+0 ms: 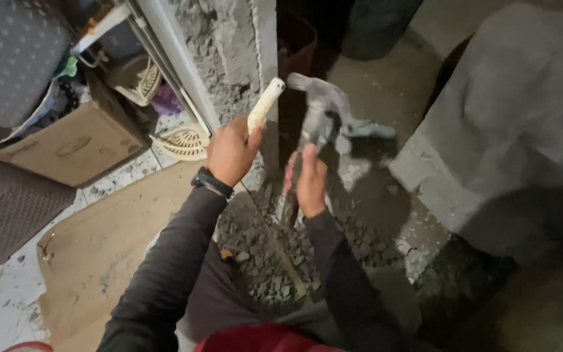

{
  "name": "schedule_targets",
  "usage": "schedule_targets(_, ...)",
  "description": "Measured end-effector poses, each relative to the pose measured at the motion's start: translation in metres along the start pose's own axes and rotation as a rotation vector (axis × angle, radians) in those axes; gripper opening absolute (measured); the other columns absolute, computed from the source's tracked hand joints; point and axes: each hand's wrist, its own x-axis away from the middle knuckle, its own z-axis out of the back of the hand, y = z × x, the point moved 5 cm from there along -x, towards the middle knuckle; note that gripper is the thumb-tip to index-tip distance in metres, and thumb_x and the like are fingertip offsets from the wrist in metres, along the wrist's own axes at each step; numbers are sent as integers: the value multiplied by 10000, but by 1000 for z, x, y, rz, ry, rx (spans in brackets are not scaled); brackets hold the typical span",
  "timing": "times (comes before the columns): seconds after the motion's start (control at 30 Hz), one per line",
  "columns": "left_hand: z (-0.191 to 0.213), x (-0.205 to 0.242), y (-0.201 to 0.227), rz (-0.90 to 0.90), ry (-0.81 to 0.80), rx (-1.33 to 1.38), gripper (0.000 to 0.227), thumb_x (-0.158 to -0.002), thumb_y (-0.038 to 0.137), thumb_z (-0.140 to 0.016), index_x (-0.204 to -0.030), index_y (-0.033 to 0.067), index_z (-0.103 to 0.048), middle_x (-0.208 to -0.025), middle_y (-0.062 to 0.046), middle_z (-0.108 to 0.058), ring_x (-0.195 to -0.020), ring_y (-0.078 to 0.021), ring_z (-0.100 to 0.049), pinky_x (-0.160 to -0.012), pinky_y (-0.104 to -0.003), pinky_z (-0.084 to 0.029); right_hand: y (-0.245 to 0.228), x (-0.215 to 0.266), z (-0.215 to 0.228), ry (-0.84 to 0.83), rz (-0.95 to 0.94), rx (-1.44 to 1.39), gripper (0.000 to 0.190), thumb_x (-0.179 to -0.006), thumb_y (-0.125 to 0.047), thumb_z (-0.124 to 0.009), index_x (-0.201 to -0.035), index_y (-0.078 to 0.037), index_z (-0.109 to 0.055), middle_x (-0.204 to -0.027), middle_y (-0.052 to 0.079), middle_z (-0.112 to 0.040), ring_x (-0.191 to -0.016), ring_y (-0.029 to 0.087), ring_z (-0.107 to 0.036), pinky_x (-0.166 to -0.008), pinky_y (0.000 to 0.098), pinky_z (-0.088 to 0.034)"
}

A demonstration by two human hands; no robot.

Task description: Chipping away concrete from a wall using a hammer and a chisel-like tool

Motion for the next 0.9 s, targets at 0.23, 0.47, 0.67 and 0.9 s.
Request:
schedule_targets(0.23,6,-3,1,6,8,37,370,-904,446,-514,-899,84,-592,-723,-252,-632,-831,-476,-635,-709,-601,-492,22,3,-19,-37,-16,-101,630,-1011,-410,-316,-572,-10,-527,-402,129,-497,-270,218,-506,-266,315,-417)
schedule_targets(0.47,10,-23,-53,-253,-138,-24,368,-946,370,-537,-1074,28,-589,-870,-295,-646,-858,-511,-615,-738,-620,-475,3,44,17,-20,-285,11,727,-971,-540,-268,-495,-44,-507,-311,98,-439,-240,190,-462,-281,273,-377)
schedule_targets(0.67,4,-26,-56,-356,-248,-196,458,-944,396,-482,-1287,95,-511,-941,-244,-668,-888,-480,-625,-810,-602,-472,38,67,58,108,-464,6,635,-962,-536,-364,-615,-30,-530,-392,111,-474,-257,206,-492,-254,296,-395)
schedule_targets(0.9,-9,-8,-39,-168,-173,-144,391,-931,541,-466,-1036,173,-548,-755,-192,-644,-786,-444,-643,-687,-549,-508,48,74,74,194,-474,-38,637,-960,-541,-352,-671,-10,-552,-405,117,-464,-248,220,-479,-245,302,-396)
